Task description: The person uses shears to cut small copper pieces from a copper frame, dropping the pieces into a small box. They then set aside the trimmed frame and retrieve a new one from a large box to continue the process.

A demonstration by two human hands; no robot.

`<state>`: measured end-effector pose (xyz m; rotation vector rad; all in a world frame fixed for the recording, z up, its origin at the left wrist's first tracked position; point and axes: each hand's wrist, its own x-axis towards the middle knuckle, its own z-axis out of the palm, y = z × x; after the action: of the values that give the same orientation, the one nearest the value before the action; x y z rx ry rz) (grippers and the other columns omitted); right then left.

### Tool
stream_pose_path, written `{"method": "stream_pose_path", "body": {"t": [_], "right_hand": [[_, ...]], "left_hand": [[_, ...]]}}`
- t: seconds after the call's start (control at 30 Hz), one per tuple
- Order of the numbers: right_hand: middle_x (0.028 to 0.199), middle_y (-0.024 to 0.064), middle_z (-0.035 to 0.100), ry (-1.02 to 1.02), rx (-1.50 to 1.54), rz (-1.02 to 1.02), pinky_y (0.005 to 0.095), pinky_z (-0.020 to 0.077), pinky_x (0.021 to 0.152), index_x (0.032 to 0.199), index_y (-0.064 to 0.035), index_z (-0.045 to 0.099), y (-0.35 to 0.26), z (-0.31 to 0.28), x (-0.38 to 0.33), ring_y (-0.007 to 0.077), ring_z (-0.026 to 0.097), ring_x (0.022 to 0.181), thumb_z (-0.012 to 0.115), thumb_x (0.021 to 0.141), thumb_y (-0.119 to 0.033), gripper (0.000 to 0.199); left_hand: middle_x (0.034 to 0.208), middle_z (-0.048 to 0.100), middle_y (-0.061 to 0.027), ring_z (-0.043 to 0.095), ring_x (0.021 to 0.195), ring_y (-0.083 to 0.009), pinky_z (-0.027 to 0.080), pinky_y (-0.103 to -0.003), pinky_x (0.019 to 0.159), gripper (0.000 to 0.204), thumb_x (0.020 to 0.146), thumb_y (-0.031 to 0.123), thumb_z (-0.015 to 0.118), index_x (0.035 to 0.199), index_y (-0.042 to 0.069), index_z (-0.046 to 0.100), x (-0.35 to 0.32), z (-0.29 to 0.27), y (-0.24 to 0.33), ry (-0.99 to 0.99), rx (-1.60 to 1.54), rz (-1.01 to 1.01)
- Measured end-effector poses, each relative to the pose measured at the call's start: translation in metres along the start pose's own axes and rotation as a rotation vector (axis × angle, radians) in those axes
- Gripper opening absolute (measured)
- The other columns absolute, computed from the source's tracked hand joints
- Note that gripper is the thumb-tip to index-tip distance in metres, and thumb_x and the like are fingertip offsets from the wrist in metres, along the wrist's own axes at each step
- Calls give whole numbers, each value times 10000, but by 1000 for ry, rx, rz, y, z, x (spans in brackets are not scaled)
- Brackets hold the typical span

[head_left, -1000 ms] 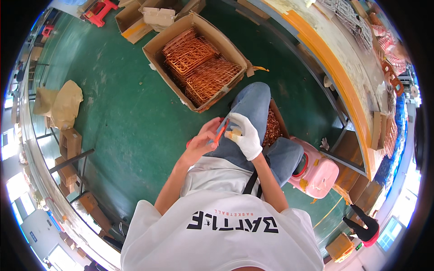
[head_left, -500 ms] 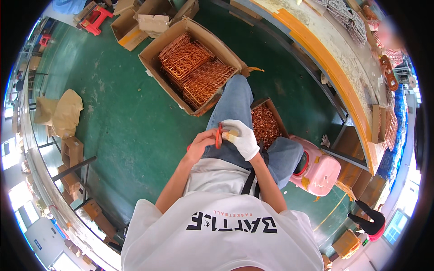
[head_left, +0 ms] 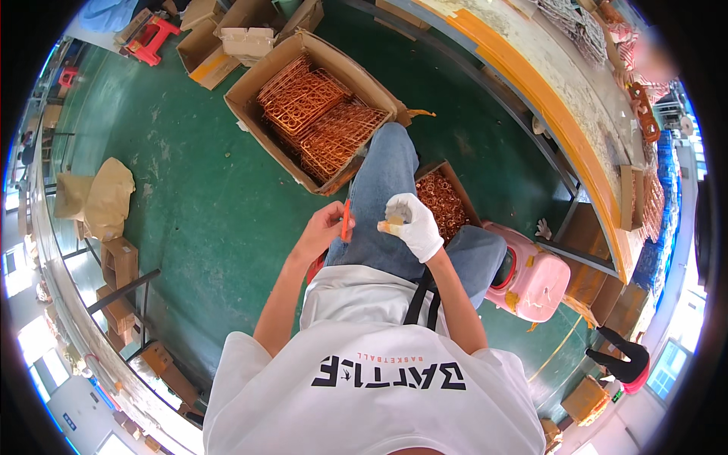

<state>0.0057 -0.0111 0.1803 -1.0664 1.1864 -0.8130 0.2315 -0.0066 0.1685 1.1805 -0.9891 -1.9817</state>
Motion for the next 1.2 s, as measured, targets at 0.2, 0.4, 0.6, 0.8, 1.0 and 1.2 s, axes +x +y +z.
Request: {"method": "stream_pose_path", "body": {"t": [0.2, 0.4, 0.6, 0.8, 1.0, 1.2], "right_hand": [[799, -7, 553, -4, -103, 43, 239, 454, 707, 889, -64, 516, -2, -2, -1, 79, 548, 746, 792, 663, -18, 359], [757, 51, 569, 10, -352, 15, 291, 471, 664, 868, -49, 500, -21, 5, -3, 165, 572, 703, 856, 578, -219, 489], [729, 59, 586, 36, -418, -6, 284, 480, 643, 867, -46, 530, -16, 0, 2, 145, 578, 672, 828, 630, -198, 410], [708, 23, 588, 20, -312, 45, 251, 475, 623, 804, -25, 553, -5, -9, 1, 89, 566, 664, 784, 690, -124, 275], [727, 18, 615, 25, 20, 87, 244, 472, 626, 806, -16, 578, 2, -24, -1, 65, 541, 673, 755, 714, -95, 215], [714, 77, 624, 110, -278, -54, 308, 479, 649, 808, -42, 603, 0, -15, -10, 136, 573, 674, 797, 642, -221, 312]], "left_hand": [[884, 601, -44, 553, 684, -87, 473, -238, 645, 127, 858, 96, 616, 953, 18, 583, -3, 9, 8, 18, -61, -17], [990, 626, -69, 586, 746, -106, 490, -235, 661, 273, 820, 87, 651, 1085, 22, 653, 6, 31, 30, 73, 356, 117], [947, 606, -73, 591, 759, -137, 493, -241, 674, 216, 781, 76, 690, 979, -1, 653, 19, 39, 38, -67, 497, 98], [883, 577, -70, 579, 756, -147, 475, -264, 652, 143, 767, 69, 691, 864, -15, 627, 25, 52, 39, 7, 463, 219], [869, 576, -80, 571, 755, -159, 459, -259, 671, 73, 788, 35, 643, 847, 2, 617, 47, 63, 35, -34, 493, 231], [932, 605, -30, 570, 798, -78, 470, -232, 671, 104, 827, 21, 626, 928, 18, 600, 53, 50, 26, -171, 367, 113]]}}
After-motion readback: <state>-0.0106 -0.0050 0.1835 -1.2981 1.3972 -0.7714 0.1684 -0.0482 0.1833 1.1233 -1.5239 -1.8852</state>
